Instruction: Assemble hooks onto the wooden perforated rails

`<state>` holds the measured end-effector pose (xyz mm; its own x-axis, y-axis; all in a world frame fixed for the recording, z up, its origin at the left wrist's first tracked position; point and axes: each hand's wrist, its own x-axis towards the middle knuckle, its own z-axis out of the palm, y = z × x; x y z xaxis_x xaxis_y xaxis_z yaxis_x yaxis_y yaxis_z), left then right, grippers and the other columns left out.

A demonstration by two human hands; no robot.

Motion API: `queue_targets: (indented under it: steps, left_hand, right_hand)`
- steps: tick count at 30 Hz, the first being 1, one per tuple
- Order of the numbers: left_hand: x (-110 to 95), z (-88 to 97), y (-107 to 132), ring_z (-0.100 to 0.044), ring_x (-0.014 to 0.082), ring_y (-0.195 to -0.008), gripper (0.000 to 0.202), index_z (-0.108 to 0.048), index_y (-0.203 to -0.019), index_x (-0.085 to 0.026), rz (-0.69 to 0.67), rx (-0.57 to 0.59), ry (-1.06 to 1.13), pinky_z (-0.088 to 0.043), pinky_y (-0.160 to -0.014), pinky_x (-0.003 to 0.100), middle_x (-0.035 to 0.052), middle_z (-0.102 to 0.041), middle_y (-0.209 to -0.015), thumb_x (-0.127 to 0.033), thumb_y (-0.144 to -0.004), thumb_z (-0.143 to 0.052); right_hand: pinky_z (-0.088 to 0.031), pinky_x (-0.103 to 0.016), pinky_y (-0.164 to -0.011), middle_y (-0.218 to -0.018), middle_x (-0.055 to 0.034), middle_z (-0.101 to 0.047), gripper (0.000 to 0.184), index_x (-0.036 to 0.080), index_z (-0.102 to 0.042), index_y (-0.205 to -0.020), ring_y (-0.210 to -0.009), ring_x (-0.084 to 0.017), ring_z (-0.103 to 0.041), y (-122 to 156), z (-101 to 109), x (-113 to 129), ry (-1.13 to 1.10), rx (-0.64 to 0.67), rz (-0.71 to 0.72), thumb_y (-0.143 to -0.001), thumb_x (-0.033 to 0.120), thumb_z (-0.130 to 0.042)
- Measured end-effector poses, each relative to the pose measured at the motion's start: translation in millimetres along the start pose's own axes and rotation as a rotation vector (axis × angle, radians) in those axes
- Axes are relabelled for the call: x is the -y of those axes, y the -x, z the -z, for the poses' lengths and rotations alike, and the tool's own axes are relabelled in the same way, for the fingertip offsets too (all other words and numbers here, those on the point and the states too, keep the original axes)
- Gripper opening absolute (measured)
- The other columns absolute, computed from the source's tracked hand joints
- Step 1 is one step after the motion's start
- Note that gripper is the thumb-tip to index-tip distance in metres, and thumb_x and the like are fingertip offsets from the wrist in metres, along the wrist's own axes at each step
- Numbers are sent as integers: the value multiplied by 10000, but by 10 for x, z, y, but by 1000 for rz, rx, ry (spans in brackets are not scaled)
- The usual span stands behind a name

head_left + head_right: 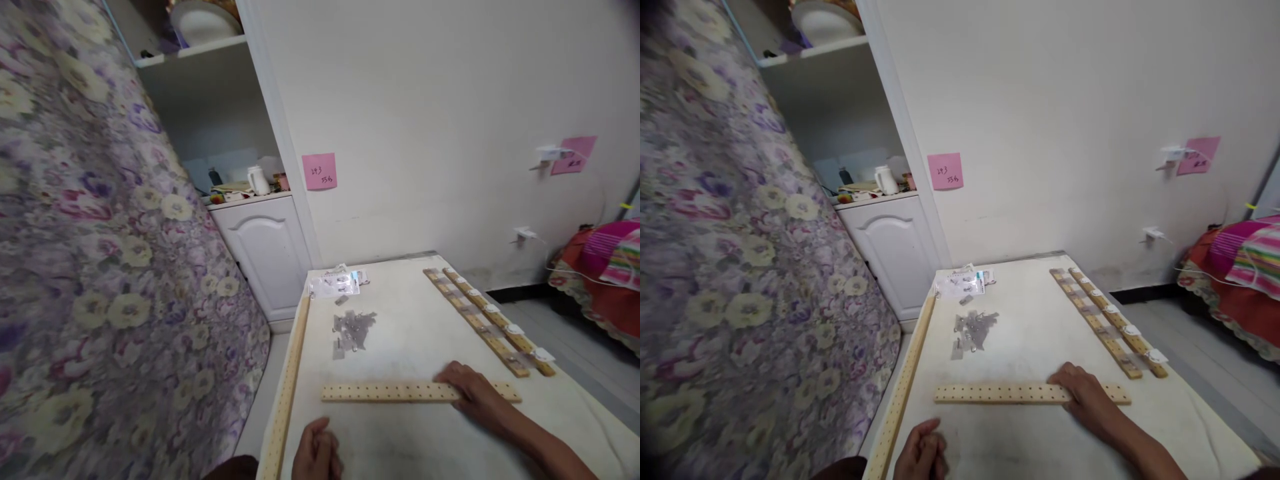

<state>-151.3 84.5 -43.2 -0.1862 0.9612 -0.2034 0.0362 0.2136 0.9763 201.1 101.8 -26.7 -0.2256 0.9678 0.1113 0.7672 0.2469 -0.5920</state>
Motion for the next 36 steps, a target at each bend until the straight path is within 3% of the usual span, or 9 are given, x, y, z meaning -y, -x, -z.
queue_targets:
  steps: [2,4,6,8,16,20,25,36]
  left_hand:
    - [-14,27,-44,-516,139,-464,493,-552,-1057,-175,-158,-108,-199,-403,-426,250,-27,-566,-591,-559,-752,-505]
    - [-50,52,-115,-619,219,-772,469,-575,-1097,-166,-360,-172,-419,-512,-698,357,64,-639,-869,-492,-767,-508]
    - [-81,55,-205,-560,268,-1042,463,-551,-1169,-159,-509,-181,-572,-449,-922,433,114,-585,-1114,-427,-799,-477]
    - [-81,36,-297,-508,277,-1122,466,-511,-1219,-147,-584,-179,-650,-397,-991,466,125,-547,-1167,-396,-836,-423]
    - [37,-32,-476,-534,281,-1062,423,-519,-1163,-166,-598,-250,-767,-441,-933,453,108,-540,-1112,-411,-846,-383]
    - [1,-27,-460,-534,277,-1080,401,-521,-1145,-188,-567,-250,-744,-428,-953,446,96,-555,-1151,-411,-838,-392]
    - [-32,-5,-411,-579,255,-964,378,-537,-1107,-197,-510,-262,-687,-480,-854,407,78,-580,-1056,-412,-819,-422]
    - [-151,-25,-288,-582,267,-972,296,-560,-1019,-186,-525,-239,-676,-482,-840,422,89,-598,-998,-353,-797,-457]
  right_hand:
    - [-387,-315,-831,-958,-28,-637,505,266,-653,-984,-932,-200,-557,0,-35,-37,1,-15,6,-595,24,-441]
    - [-385,-315,-833,-963,-28,-637,515,264,-649,-998,-938,-202,-555,-6,-52,-48,3,-31,19,-591,22,-446]
    - [-383,-313,-825,-950,-28,-635,496,259,-652,-978,-927,-200,-554,-23,-42,-31,5,-42,25,-595,20,-446]
    - [-379,-313,-821,-951,-32,-629,483,255,-653,-971,-920,-200,-549,-49,-13,-1,7,-48,29,-605,19,-445]
    - [-370,-318,-833,-980,-26,-607,483,257,-640,-989,-942,-202,-523,-154,25,-44,-37,-15,38,-611,21,-455]
    - [-371,-326,-844,-985,-23,-599,488,261,-635,-988,-939,-202,-519,-146,35,-78,-60,5,38,-605,20,-453]
    - [-380,-319,-840,-983,-22,-603,477,265,-638,-967,-941,-199,-523,-127,53,-68,-84,35,53,-613,14,-440]
    - [-398,-308,-814,-942,-18,-622,473,248,-640,-920,-920,-193,-548,-128,78,-15,-81,52,27,-568,12,-430]
